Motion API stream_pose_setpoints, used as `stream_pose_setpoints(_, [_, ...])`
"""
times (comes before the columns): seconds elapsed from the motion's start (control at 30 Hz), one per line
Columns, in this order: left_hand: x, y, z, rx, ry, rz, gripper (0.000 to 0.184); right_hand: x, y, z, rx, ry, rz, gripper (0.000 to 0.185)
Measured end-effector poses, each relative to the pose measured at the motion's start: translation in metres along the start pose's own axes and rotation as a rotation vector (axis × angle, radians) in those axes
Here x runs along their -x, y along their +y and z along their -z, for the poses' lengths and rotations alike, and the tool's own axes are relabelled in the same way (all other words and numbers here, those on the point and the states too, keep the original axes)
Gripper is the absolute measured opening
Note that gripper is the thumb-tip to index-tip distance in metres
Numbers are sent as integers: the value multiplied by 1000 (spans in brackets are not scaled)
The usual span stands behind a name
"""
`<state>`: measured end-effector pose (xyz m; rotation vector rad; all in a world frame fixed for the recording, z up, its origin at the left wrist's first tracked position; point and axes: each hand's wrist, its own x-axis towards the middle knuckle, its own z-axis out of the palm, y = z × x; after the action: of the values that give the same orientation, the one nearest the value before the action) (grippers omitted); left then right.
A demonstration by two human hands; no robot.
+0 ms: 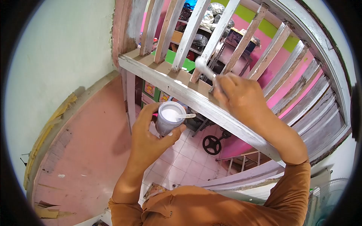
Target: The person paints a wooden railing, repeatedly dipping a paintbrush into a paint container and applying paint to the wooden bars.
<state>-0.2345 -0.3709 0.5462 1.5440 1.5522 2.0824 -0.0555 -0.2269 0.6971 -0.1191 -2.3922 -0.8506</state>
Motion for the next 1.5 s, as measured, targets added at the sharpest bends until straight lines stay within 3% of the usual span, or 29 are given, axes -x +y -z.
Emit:
stream_pose_setpoints(0.17, [6,6,4,-13,7,52,58,-6,3,7,4,91,-42,13])
stream_pose_setpoints(0.33, [13,-6,3,2,57,19,58,2,-1,2,-115,-88,-33,13])
stream_pose_setpoints(0.4, [15,-10,6,-59,29,-46,59,-4,2,4,-115,-51,-35,13])
stream_pose_setpoints(0.47, [16,-4,6,-29,16,2,58,-2,3,3,-110,-9,-41,13])
stream_pose_setpoints(0.57, [18,-8,4,-19,22,25,56,0,2,1,-167,-145,8,13])
stream_pose_setpoints(0.77, [18,-10,3,-26,-1,7,57,1,7,2,-161,-150,-31,13])
stream_pose_setpoints(0.93, [17,-10,0,16,14,26,57,-7,8,8,-106,33,-99,12])
stream_pose_setpoints(1.03, [15,-14,-1,5,-15,-22,58,2,4,-2,-163,-129,16,13])
stream_pose_setpoints(1.27, [14,-12,-6,25,32,0,53,-3,3,4,-93,-54,-84,18])
stream_pose_setpoints(1.4, [13,-10,-4,21,10,-5,54,0,2,-1,-91,-127,63,20])
stream_pose_setpoints(1.5, [13,-10,-4,14,16,9,53,-1,0,3,6,-97,-27,20])
